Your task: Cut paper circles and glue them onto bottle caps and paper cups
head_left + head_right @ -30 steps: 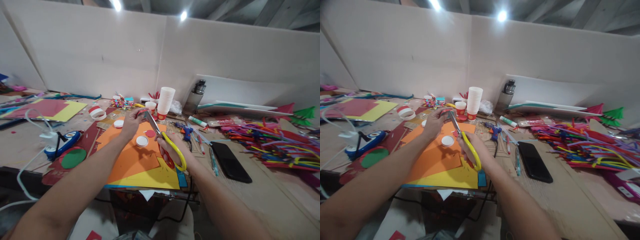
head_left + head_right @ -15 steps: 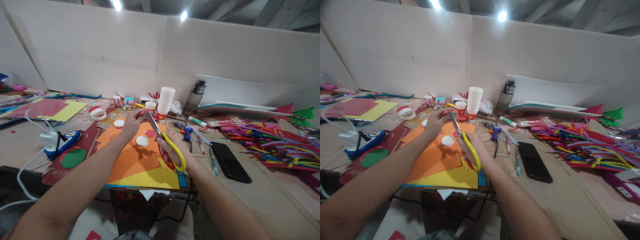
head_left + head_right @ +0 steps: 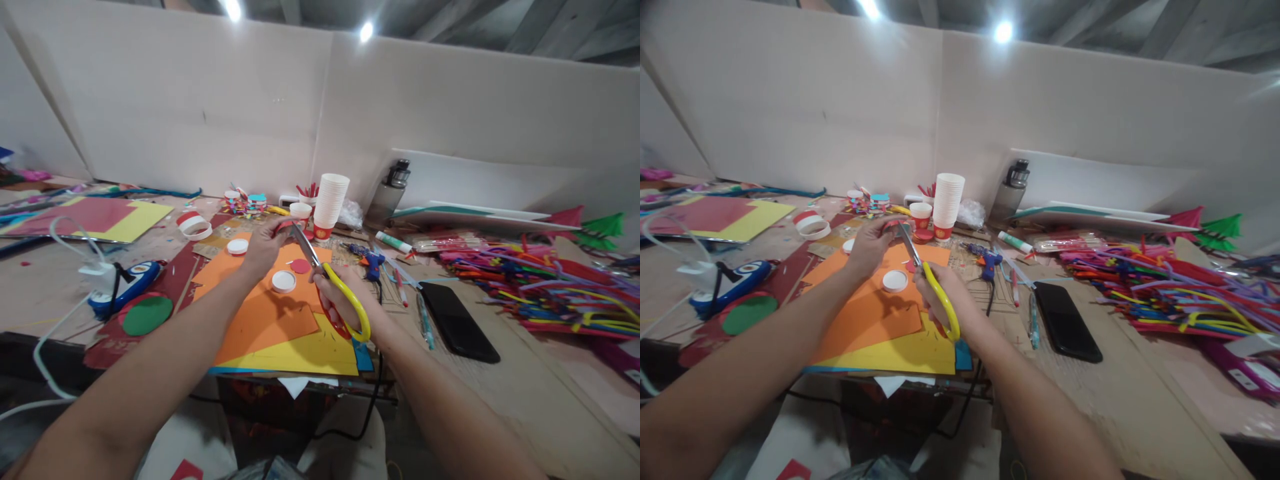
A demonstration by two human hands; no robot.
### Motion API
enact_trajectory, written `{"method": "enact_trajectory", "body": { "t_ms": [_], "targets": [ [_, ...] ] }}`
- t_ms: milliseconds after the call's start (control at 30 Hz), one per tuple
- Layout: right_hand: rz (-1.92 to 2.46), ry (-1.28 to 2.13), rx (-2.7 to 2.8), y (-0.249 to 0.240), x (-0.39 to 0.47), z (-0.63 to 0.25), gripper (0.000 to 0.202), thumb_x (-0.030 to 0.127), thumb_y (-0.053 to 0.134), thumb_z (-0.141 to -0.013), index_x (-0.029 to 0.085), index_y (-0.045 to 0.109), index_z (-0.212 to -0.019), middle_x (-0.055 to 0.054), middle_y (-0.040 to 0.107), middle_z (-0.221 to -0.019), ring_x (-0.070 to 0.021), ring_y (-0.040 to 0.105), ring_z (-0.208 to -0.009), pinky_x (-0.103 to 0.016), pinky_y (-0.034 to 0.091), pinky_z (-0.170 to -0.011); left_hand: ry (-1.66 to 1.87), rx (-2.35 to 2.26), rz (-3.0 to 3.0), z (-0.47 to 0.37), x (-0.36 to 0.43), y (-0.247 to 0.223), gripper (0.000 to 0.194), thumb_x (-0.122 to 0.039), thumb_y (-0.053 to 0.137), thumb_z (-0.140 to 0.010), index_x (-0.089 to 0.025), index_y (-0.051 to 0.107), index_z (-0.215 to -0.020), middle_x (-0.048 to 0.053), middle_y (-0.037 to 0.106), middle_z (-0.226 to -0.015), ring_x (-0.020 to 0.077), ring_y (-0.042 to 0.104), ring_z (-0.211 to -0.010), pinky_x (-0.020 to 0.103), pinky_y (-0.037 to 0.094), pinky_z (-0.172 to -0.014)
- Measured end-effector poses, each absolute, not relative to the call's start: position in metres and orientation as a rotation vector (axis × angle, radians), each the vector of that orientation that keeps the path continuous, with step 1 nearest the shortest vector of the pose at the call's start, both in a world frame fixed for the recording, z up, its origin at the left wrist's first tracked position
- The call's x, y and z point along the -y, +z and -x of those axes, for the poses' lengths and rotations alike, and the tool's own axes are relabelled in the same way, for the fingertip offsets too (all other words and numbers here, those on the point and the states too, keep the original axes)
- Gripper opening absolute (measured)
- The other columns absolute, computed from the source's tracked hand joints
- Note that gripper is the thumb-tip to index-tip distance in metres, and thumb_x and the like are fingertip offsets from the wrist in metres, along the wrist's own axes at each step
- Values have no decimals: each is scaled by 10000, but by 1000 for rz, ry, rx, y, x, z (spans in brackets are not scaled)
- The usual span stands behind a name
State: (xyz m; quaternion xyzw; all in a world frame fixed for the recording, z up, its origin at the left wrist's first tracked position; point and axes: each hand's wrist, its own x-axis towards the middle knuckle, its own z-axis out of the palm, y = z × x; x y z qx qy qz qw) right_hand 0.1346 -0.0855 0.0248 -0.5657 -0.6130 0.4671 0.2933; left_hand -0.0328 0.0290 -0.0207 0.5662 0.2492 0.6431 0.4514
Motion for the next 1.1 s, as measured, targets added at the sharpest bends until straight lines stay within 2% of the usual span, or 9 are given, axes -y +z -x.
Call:
{"method": "enact_trajectory", "body": {
  "t_ms": [200,333,500,600,700,800,933,1100],
  "targets": [
    [1469,1226,1648,21,80,-135,155,357,478,-879,225,541,-932,109,418,-460,-70,389,-291,-155,305,-273,1581,-606,-1378,31,-26,-18,257,-316,696,-772,-170,666,-982,80,730,-1000,208,706,-931,398,605,-819],
    [1382,1227,1727,19,78,-139,154,369,524,-874,222,486,-851,106,421,-473,-54,382,-307,-144,311,-297,1603,-687,-1340,34,-25,-15,228,-289,701,-748,-180,591,-915,43,712,-904,175,700,-835,305,615,-651],
    [1349,1252,1811,18,78,-147,242,456,517,-886,218,519,-925,94,447,-487,-69,390,-335,-164,313,-317,1614,-880,-1340,41,-28,-12,259,-303,734,-669,-165,604,-844,28,691,-817,144,657,-677,195,500,-436],
    [1371,1020,1907,18,72,-154,270,463,513,-887,203,571,-931,57,522,-546,-88,445,-407,-186,362,-390,1528,-892,-1280,44,-28,-10,296,-332,734,-660,-155,618,-866,33,693,-767,146,657,-622,177,406,-390],
    [1404,537,1985,18,61,-165,212,353,547,-873,185,651,-951,-33,691,-797,-137,601,-660,-222,451,-599,1410,-831,-1222,45,-27,-8,308,-345,745,-654,-142,622,-851,39,688,-708,139,649,-572,175,327,-383],
    [1417,284,2081,17,52,-176,277,252,534,-869,196,681,-1097,-78,736,-1027,-185,659,-854,-260,459,-748,1367,-802,-1143,45,-25,-6,331,-351,778,-623,-148,610,-825,17,665,-647,105,591,-485,173,281,-374],
    [1476,179,2192,14,52,-179,350,270,540,-883,212,656,-1207,-102,735,-1093,-221,667,-964,-261,462,-779,1341,-785,-1101,45,-24,-3,343,-357,789,-605,-156,599,-809,12,655,-636,90,563,-455,167,269,-370],
    [1549,83,2232,13,55,-174,370,319,541,-895,225,645,-1237,-108,734,-1086,-234,663,-982,-267,478,-790,1320,-790,-1121,45,-22,-1,345,-353,798,-594,-159,597,-795,4,644,-622,91,565,-451,166,274,-370]
  ]
}}
